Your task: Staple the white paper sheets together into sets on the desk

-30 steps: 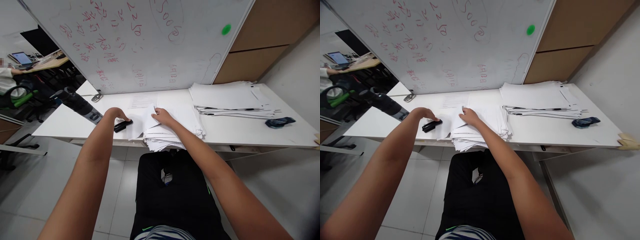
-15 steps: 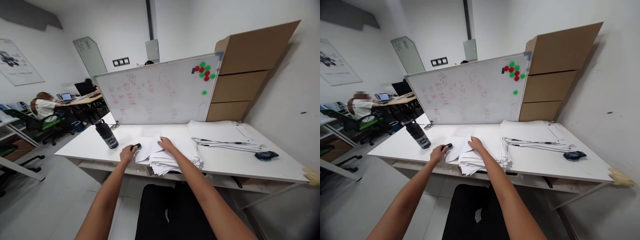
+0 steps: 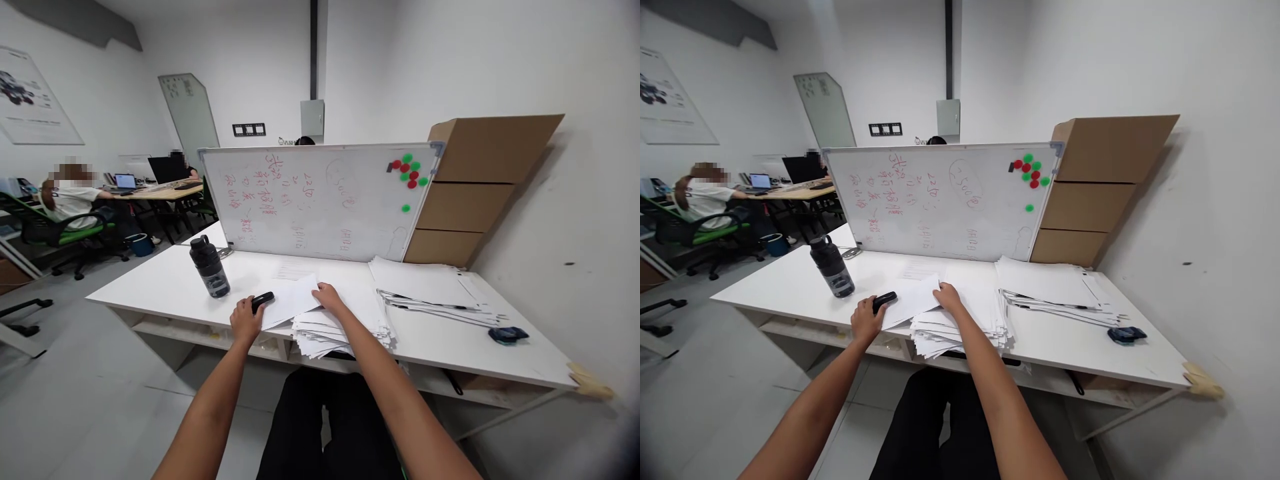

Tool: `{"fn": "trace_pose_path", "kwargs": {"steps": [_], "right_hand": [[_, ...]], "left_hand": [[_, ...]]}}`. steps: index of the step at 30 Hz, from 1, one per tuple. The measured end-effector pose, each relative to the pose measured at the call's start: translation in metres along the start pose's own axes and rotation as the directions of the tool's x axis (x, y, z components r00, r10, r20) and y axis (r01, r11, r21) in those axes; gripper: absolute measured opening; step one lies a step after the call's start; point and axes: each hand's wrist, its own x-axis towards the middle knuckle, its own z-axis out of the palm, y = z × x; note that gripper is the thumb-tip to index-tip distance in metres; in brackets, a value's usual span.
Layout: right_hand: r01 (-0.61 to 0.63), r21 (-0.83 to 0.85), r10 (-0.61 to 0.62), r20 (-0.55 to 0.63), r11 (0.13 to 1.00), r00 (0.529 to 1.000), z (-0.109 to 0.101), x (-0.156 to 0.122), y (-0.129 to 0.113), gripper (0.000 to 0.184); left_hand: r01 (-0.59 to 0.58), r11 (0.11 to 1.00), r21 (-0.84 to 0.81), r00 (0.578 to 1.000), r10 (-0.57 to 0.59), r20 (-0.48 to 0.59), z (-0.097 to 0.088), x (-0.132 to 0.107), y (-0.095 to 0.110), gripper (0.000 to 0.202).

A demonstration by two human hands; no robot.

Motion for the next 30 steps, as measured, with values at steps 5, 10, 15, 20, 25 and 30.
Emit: {"fn": "trace_pose_path", "kwargs": {"steps": [5, 10, 15, 20, 25, 30], "right_hand": [[-0.004, 0.115, 0.015, -0.097, 0.993, 0.995, -0.008, -0.008, -0.013, 0.026], [0.192, 0.282, -0.096, -0.321, 0.940, 0.942, -0.050, -0.016, -0.031, 0.041], [0.174, 0.435, -0.027, -0.324, 0.883, 0.946, -0.106, -0.043, 0.005, 0.042], [-0.157, -0.051, 0.141, -0.241, 0.986, 0.960, -0.121, -0.075, 0.055, 0.053], [-0.278, -0.512, 0.119, -0.321, 0.813, 0.940, -0.138, -0.087, 0.078, 0.059], [-0.297, -0.586, 0.112, -0.332, 0.753, 0.937, -0.161, -0.087, 0.125, 0.050]], "left_hand": [[0.007, 1.000, 0.018, 1.000, -0.006, -0.018, 0.000, -0.001, 0.002, 0.050], [0.014, 1.000, 0.010, 0.998, -0.013, -0.055, 0.003, -0.003, 0.001, 0.047], [0.010, 1.000, 0.014, 0.999, -0.009, -0.046, 0.004, -0.003, 0.001, 0.048], [0.023, 0.999, 0.037, 0.999, -0.021, -0.042, 0.005, -0.002, 0.002, 0.049], [0.015, 0.999, 0.042, 0.999, -0.013, -0.045, 0.005, -0.003, 0.003, 0.049], [0.021, 0.994, 0.107, 0.999, -0.023, 0.021, 0.002, 0.012, 0.000, 0.051]]}}
